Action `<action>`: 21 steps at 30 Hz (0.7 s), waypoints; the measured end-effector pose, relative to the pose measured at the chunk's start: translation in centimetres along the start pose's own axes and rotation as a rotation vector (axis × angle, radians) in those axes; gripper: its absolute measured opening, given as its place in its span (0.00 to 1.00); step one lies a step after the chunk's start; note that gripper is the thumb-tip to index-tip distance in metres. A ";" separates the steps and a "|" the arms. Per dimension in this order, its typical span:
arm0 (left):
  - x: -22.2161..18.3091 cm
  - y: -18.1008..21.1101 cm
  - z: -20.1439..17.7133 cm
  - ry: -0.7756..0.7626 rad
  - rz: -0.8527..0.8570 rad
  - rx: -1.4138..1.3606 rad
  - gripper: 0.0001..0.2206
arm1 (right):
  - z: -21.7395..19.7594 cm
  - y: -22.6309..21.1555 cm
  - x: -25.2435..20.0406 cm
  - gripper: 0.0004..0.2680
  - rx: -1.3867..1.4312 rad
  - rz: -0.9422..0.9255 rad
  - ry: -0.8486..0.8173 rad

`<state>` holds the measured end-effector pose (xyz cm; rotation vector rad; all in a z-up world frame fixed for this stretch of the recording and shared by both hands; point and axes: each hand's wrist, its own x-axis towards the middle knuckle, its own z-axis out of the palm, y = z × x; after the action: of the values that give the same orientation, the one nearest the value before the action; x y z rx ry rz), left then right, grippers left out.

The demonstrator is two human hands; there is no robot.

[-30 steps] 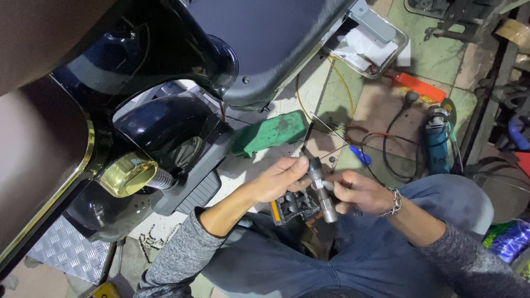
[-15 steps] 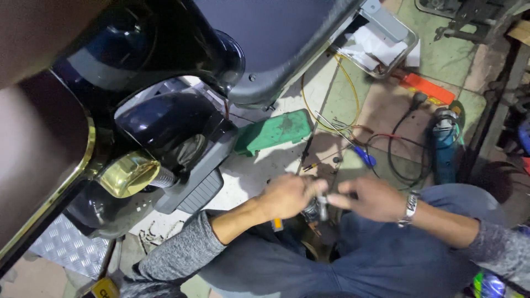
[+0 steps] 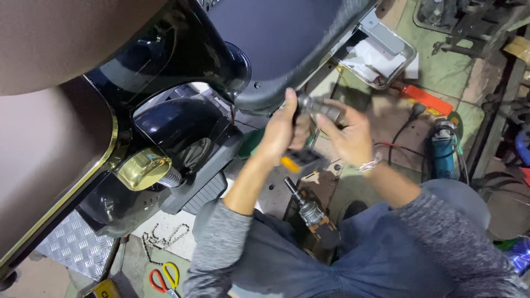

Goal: The person uses a wrench and an impact driver to remove and install bolts on a motorcycle frame near the rear axle, then handles a bracket and wires.

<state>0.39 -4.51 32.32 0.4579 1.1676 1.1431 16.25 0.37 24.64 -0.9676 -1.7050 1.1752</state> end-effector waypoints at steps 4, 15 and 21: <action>-0.3 -0.9 -3.9 -0.143 -0.085 0.243 0.27 | -5.1 0.9 2.7 0.05 -0.290 -0.466 -0.340; -0.6 -3.1 -4.2 0.117 0.138 0.814 0.28 | -3.2 -1.9 2.8 0.20 -0.288 0.386 -0.341; 0.0 -4.3 -3.4 0.092 0.320 0.695 0.26 | -2.0 -4.8 2.0 0.18 0.549 0.694 -0.582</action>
<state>-0.71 -7.12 27.63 1.1650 1.6072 1.0063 16.72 1.50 30.10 -0.9333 -1.3206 2.4189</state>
